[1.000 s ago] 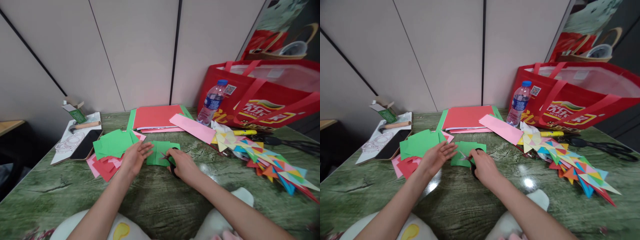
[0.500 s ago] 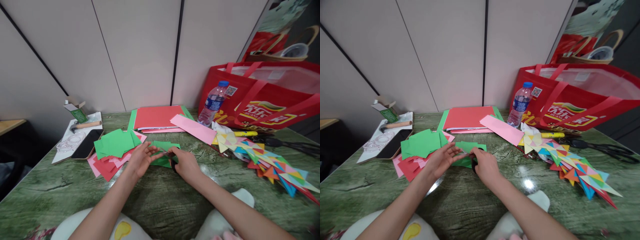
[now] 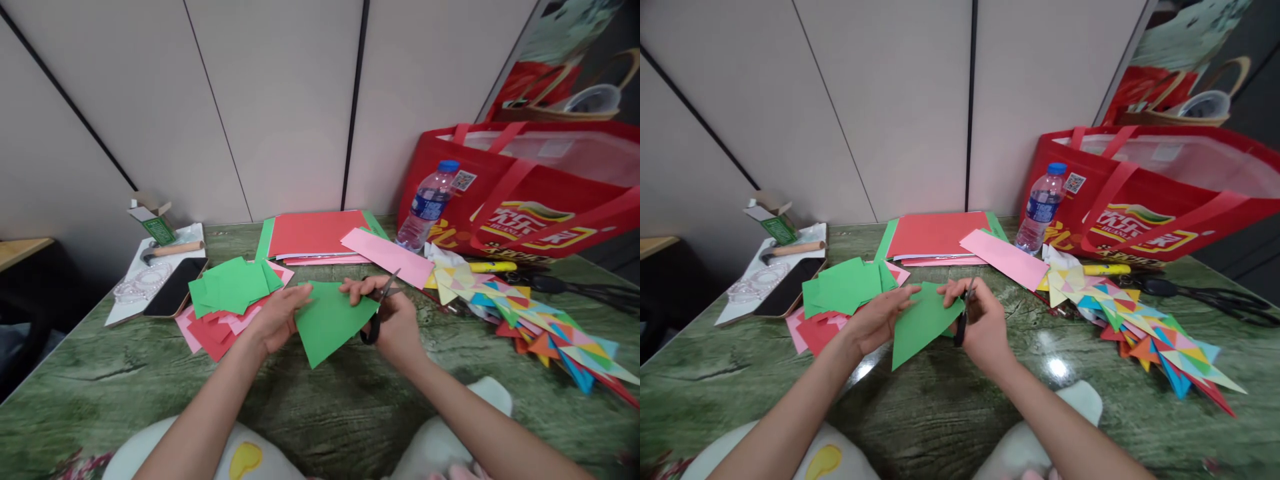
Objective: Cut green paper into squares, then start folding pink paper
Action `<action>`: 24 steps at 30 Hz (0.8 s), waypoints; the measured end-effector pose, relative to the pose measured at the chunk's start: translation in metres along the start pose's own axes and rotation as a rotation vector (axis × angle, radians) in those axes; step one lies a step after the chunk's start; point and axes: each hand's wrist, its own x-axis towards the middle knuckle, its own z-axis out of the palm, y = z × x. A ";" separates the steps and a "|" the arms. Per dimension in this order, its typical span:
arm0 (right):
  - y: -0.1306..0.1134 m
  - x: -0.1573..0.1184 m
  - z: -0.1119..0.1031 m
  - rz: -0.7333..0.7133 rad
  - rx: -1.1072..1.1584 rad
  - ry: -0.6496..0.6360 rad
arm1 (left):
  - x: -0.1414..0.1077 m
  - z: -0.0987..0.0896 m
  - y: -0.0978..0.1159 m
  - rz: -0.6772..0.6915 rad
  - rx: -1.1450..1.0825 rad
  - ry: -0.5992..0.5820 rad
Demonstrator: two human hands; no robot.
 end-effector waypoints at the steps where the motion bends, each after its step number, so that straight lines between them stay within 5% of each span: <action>1: 0.000 0.000 0.000 0.012 0.011 0.022 | -0.001 -0.001 0.000 0.012 0.041 -0.019; 10: 0.016 0.005 -0.007 0.283 0.037 0.398 | 0.003 -0.003 -0.006 0.208 0.080 0.065; 19: 0.019 0.003 -0.010 0.382 -0.012 0.390 | -0.002 0.004 -0.003 0.324 0.074 -0.053; 24: 0.018 0.002 -0.010 0.404 -0.035 0.314 | -0.003 0.000 0.000 0.365 0.187 0.026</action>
